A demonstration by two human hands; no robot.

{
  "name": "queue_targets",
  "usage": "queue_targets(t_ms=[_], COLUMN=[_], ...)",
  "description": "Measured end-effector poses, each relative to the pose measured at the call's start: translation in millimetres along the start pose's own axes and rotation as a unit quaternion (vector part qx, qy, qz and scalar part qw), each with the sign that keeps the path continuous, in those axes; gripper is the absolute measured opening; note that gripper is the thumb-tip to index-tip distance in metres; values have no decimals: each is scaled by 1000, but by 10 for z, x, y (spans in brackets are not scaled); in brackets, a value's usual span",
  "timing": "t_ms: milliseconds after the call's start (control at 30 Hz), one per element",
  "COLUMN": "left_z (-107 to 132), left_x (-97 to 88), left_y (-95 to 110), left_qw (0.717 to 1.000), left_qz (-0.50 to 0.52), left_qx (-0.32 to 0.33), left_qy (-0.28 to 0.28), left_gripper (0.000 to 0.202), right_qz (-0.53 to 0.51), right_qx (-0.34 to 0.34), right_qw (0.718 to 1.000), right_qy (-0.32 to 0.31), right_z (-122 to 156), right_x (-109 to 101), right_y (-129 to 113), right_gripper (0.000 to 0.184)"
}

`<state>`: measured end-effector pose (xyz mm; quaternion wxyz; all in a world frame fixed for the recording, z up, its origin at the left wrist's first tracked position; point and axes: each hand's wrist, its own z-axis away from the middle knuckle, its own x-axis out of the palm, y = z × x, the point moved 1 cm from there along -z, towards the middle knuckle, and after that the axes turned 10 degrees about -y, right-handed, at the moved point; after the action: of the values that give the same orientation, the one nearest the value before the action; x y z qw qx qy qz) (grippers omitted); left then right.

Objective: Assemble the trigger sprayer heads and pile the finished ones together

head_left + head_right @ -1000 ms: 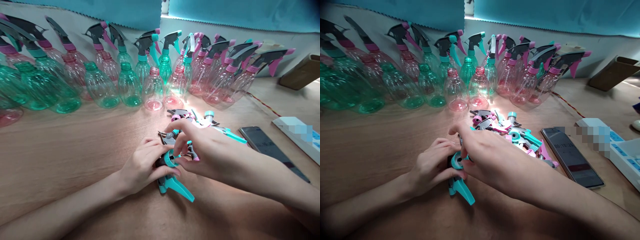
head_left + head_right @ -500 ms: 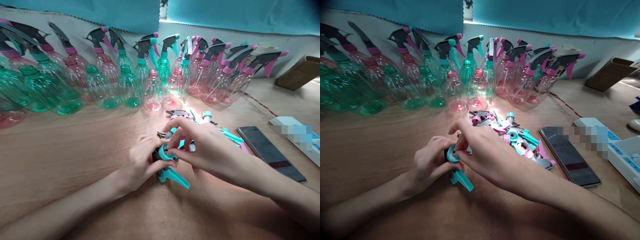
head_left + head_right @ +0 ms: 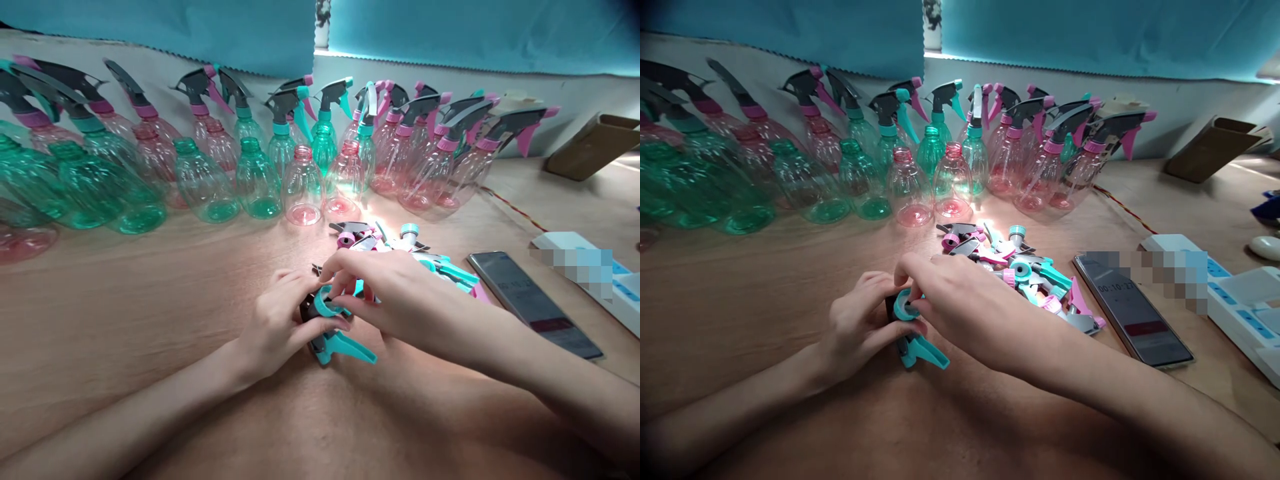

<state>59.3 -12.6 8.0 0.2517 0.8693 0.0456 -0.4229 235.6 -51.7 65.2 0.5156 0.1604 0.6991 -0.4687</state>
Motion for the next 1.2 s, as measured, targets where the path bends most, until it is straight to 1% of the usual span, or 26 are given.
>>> queue_targets(t_ms=[67,167,267,333,400,533,700,767,900,967,1033,1133,1200], left_z=[-4,-13,-23,-26,-28,-35,-75,-120,-309,-458,-633,-895,-1033], left_x=[2,5,9,11,13,15,-29,-68,-172,-213,-221,-133,-13], left_y=[2,12,28,36,37,21,-31,-51,-47,-28,-16,-53,-118], left_qw=[1000,1000,999,999,999,996,982,977,969,960,954,938,910], left_qz=[-4,-6,-3,-2,0,18,44,48,64,99,143,232,312], left_qx=[-11,1,20,14,-9,-81,-176,-201,-241,-260,-265,-257,-272], left_qy=[-7,-14,-29,-36,-35,-42,-61,-51,-3,3,-7,-9,-6], left_gripper=[32,33,33,32,30,29,31,35,35,35,35,36,38], right_qz=[13,10,12,15,20,55,75,74,58,52,48,51,55], right_qx=[10,2,-7,-3,11,32,57,83,146,163,165,159,160], right_qw=[1000,1000,999,998,998,998,995,993,988,985,985,986,985], right_qy=[-4,-6,-37,-61,-55,-11,30,36,9,-3,2,16,23], right_z=[8,21,42,64,95,184,293,320,361,380,401,429,441], right_x=[2,-40,-158,-267,-385,-588,-760,-816,-911,-946,-971,-990,-998], right_y=[-2,-7,-11,-5,17,102,235,287,359,371,373,370,368], right_gripper=[14,12,11,9,9,14,20,23,33,36,36,36,37])
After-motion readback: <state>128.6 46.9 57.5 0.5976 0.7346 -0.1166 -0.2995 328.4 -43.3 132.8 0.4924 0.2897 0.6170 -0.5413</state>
